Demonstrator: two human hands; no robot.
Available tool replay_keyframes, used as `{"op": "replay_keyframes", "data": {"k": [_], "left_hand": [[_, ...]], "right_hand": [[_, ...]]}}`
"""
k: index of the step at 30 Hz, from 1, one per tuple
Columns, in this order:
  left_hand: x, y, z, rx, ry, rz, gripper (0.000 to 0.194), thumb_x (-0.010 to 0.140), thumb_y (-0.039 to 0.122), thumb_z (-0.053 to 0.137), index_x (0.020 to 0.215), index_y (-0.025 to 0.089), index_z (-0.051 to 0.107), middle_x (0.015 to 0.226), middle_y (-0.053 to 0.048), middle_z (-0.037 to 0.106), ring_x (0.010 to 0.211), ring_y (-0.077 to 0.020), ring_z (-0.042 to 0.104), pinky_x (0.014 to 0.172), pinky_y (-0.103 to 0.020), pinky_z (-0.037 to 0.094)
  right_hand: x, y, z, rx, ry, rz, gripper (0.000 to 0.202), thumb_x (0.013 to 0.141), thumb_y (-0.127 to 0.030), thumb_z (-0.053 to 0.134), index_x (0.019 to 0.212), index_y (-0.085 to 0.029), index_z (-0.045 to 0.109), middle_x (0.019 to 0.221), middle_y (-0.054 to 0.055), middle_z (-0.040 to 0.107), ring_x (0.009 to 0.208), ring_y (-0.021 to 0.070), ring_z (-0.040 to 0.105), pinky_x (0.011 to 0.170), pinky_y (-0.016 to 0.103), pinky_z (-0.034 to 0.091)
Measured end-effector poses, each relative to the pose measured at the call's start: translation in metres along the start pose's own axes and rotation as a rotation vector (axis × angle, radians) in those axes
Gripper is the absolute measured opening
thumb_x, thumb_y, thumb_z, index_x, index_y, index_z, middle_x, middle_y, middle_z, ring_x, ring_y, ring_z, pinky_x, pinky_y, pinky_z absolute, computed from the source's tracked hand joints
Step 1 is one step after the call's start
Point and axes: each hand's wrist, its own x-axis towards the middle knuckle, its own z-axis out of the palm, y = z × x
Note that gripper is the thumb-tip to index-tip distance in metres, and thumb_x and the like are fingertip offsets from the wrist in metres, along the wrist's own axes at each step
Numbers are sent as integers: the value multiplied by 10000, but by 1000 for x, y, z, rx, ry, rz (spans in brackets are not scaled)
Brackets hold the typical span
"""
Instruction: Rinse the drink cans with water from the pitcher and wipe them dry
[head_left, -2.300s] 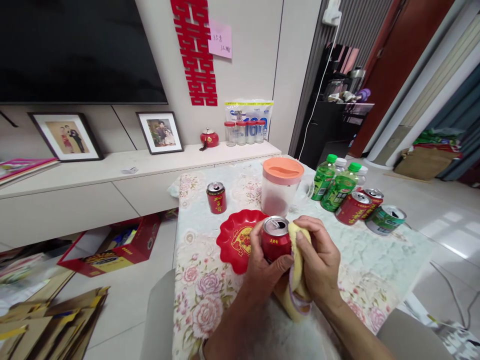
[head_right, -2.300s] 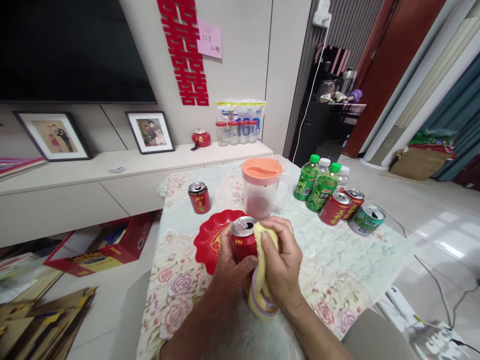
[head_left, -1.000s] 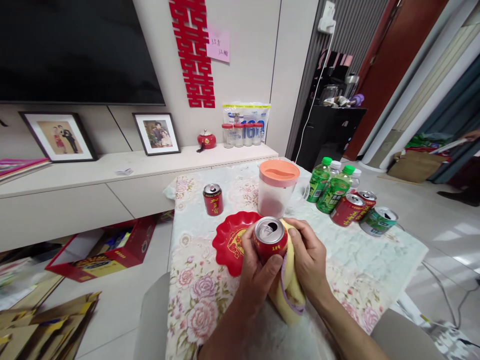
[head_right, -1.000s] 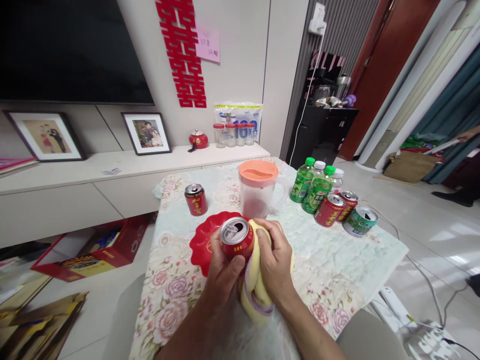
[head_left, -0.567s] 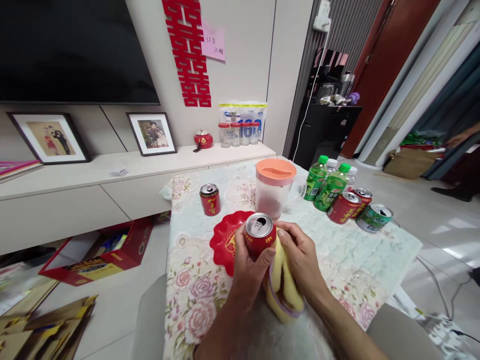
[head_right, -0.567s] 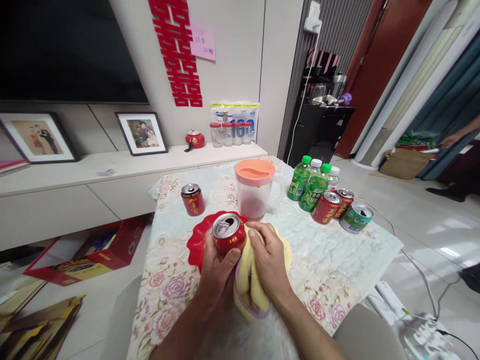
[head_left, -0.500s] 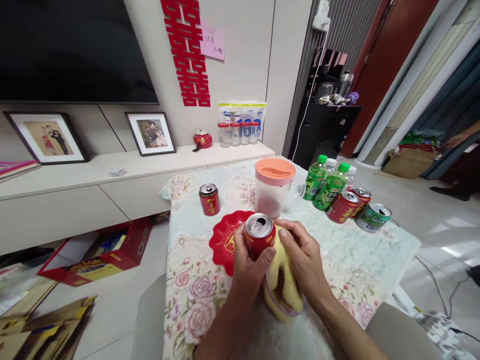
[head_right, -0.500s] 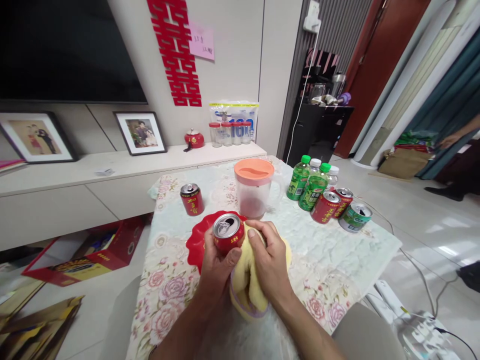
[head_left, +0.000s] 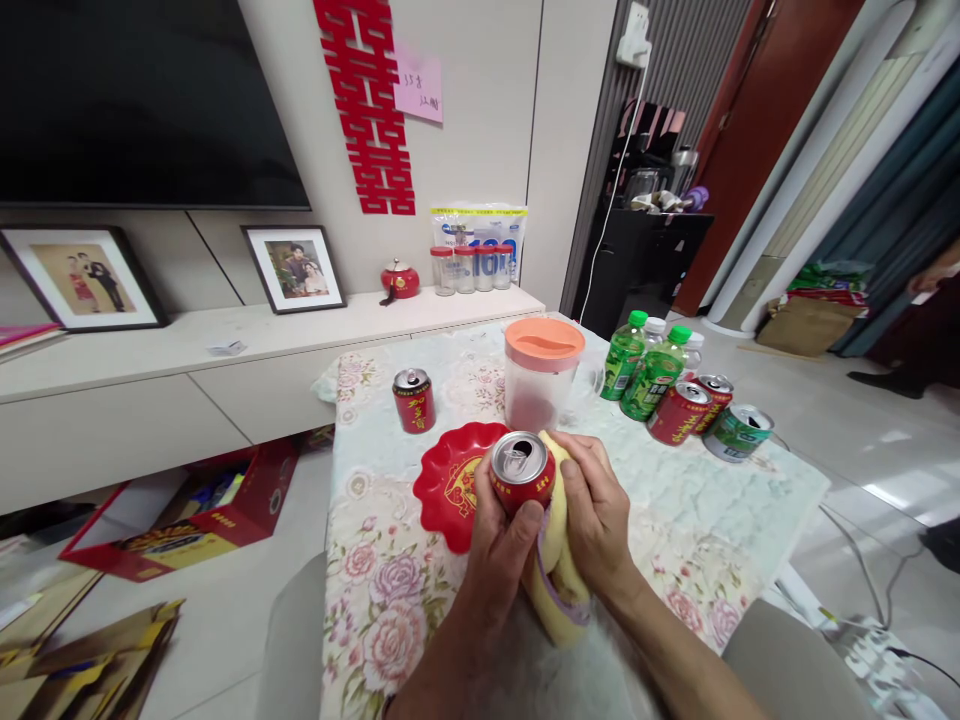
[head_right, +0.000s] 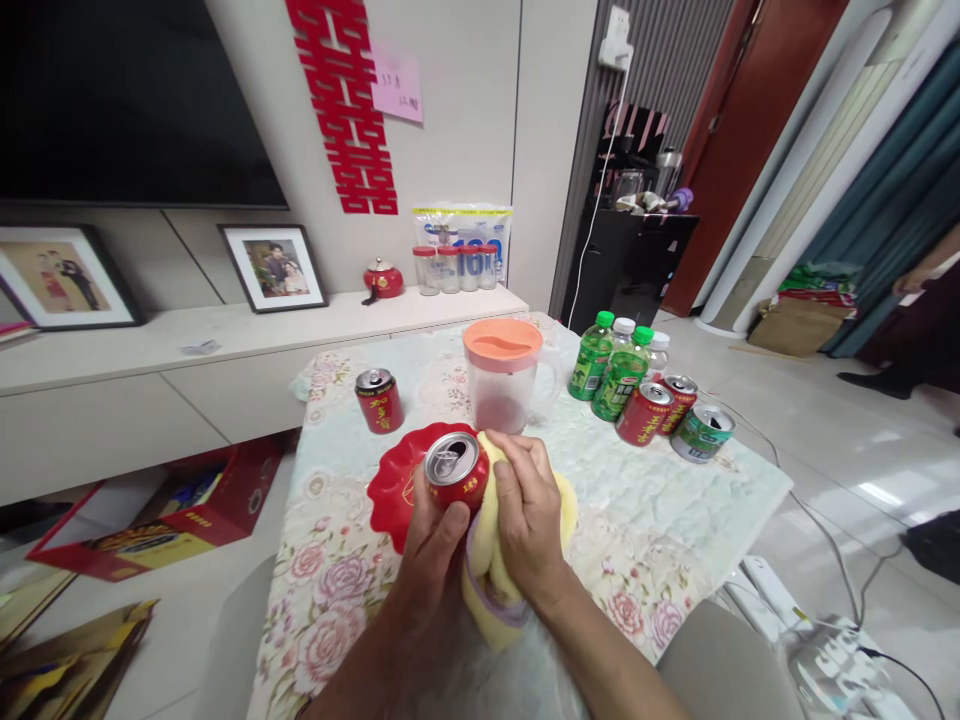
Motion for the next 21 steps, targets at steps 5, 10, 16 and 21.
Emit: {"op": "replay_keyframes", "data": {"k": [5, 10, 16, 21], "left_hand": [[8, -3, -3, 36, 19, 169, 698, 842, 473, 795, 1411, 257, 453, 1465, -124, 583, 1383, -334, 568, 1195, -500, 432], [12, -7, -6, 47, 96, 169, 724, 810, 485, 825, 1403, 268, 471, 1425, -114, 604, 1350, -334, 590, 1158, -486, 460], [15, -3, -4, 84, 133, 181, 728, 785, 497, 841, 1365, 259, 472, 1418, -125, 607, 1355, -337, 588, 1148, -491, 463], [13, -4, -2, 96, 147, 142, 755, 775, 519, 838, 1364, 270, 436, 1400, -138, 620, 1310, -357, 622, 1071, -514, 531]], "right_hand": [[6, 9, 4, 81, -113, 273, 362, 1039, -437, 500, 1096, -231, 792, 1105, 73, 755, 1053, 231, 688, 982, 392, 523], [5, 14, 6, 27, -152, 310, 376, 1019, -466, 507, 1017, -230, 800, 1022, 62, 774, 969, 230, 684, 935, 389, 524], [3, 3, 0, 1, -138, 270, 306, 994, -422, 569, 1117, -230, 773, 1104, 75, 740, 1078, 243, 667, 994, 418, 490], [4, -21, -10, 70, -114, 176, 256, 1015, -370, 588, 1200, -269, 732, 1166, 58, 698, 1119, 223, 662, 986, 388, 503]]}}
